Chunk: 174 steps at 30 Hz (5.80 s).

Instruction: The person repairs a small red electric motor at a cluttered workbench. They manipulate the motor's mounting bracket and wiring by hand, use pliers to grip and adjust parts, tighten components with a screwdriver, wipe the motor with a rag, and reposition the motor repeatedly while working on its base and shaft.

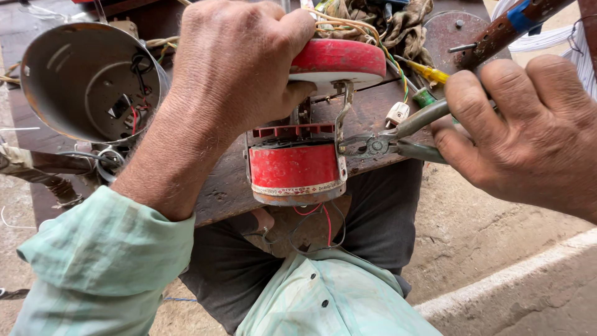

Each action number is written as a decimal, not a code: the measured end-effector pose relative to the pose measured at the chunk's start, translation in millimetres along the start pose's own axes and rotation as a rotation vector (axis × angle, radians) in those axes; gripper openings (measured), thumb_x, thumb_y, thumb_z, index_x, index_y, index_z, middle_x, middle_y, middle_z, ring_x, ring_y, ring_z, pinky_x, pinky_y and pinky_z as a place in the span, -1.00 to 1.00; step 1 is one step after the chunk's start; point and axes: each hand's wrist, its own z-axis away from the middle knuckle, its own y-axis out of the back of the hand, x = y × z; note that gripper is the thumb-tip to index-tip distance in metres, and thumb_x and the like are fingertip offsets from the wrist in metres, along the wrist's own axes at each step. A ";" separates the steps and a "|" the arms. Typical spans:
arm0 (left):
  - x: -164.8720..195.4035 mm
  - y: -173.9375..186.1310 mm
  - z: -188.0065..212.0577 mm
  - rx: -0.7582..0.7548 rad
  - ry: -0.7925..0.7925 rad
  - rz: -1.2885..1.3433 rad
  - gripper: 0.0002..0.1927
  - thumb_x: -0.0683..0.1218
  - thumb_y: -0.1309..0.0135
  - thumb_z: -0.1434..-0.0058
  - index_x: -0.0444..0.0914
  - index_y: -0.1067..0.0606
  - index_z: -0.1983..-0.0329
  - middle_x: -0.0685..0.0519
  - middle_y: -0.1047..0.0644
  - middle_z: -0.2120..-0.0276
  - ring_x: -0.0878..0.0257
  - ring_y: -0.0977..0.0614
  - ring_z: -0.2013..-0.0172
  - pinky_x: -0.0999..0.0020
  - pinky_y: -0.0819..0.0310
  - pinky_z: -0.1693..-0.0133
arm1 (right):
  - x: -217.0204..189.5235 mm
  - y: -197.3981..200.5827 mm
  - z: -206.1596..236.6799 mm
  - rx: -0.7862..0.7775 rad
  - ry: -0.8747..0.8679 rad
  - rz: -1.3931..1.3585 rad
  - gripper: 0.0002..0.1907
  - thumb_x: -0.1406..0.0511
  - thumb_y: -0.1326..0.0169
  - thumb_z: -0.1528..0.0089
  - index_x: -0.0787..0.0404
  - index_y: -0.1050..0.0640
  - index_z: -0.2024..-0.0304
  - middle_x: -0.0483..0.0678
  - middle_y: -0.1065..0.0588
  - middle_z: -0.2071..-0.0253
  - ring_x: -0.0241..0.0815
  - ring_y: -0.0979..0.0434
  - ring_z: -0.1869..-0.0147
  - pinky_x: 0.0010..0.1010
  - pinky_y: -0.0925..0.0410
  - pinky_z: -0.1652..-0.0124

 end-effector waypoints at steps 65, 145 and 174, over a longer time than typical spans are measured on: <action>-10.6 0.0 45.0 0.091 0.264 0.197 -0.47 0.29 -0.31 -0.23 -0.25 -0.48 0.23 -0.05 -0.51 0.33 -0.07 -0.59 0.26 0.02 -0.47 0.24 | -105.9 -71.3 -90.9 1.083 -0.895 -1.008 -0.84 0.21 -0.05 -0.37 0.16 -0.50 0.11 -0.08 -0.49 0.13 -0.11 -0.56 0.01 -0.23 -0.46 0.02; 16.0 -3.6 44.1 0.284 0.464 0.394 -0.61 -0.02 -0.53 0.02 -0.23 -0.63 0.19 0.04 -0.66 0.34 0.23 -0.69 0.33 0.33 -0.57 0.23 | -147.2 -95.5 -56.0 1.484 -1.516 -2.082 -0.85 0.39 0.00 -0.43 0.26 -0.54 -0.01 -0.09 -0.58 0.06 -0.27 -0.60 0.05 -0.42 -0.49 -0.01; 35.4 3.8 -3.2 -0.210 0.383 -0.303 -0.89 -0.14 -0.24 -0.08 -0.20 -0.56 0.34 -0.03 -0.64 0.47 0.06 -0.70 0.44 0.14 -0.56 0.36 | -174.6 -83.5 -74.5 0.206 -1.302 -1.793 -0.83 0.38 -0.12 -0.27 0.30 -0.58 0.09 -0.06 -0.52 0.38 -0.26 -0.47 0.27 -0.43 -0.39 0.21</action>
